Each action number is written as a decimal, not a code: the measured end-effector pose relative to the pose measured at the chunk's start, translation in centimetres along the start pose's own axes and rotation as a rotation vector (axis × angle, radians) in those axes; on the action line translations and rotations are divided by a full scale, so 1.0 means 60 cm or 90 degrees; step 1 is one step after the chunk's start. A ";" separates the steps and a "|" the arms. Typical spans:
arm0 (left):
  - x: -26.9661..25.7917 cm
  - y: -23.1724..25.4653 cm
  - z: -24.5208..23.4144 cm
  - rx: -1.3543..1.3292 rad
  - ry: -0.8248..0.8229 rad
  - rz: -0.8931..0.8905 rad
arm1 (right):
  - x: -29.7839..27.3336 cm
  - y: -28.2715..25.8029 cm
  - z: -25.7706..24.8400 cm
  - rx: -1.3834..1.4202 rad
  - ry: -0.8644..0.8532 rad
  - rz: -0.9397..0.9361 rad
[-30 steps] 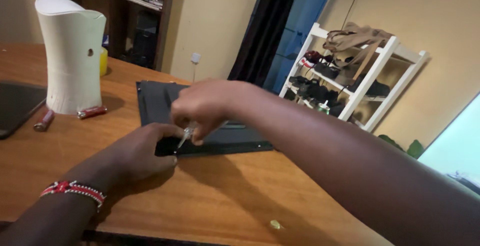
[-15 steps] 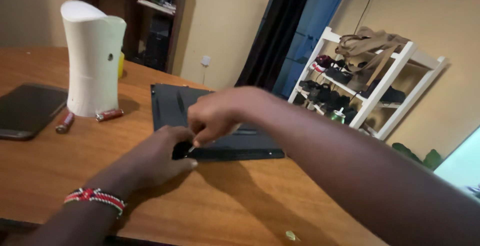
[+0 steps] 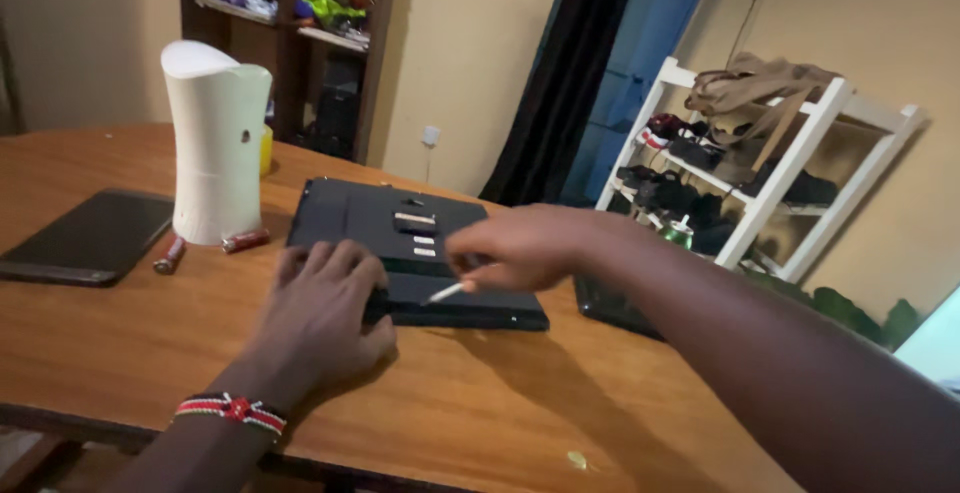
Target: The person uses a screwdriver to tighten screws on the back of a black electronic device placed on a wooden table. The person repeatedly inserts and turns the screwdriver at multiple screw locations around the device's perimeter.
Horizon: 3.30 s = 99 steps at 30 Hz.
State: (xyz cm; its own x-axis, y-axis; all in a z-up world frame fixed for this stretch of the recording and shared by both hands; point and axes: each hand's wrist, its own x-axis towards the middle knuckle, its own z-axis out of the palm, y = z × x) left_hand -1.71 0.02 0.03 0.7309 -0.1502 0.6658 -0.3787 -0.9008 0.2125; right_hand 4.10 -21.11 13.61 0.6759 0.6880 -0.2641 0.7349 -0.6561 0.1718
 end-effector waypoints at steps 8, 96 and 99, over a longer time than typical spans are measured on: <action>0.009 0.062 0.032 -0.074 -0.046 0.227 | -0.078 0.065 0.023 0.163 0.154 -0.093; 0.081 0.137 0.082 -0.518 -0.128 -0.030 | -0.051 0.090 0.169 0.694 0.544 -0.109; 0.064 0.143 0.069 -0.494 -0.177 -0.123 | -0.043 0.082 0.168 0.678 0.589 -0.146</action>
State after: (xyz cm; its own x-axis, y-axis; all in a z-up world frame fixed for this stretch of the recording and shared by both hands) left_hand 0.19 -9.98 1.44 0.8976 -0.2077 0.3888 -0.4407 -0.4011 0.8031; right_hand 5.38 -29.23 5.59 0.6466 0.4882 0.5861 0.7196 -0.1353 -0.6811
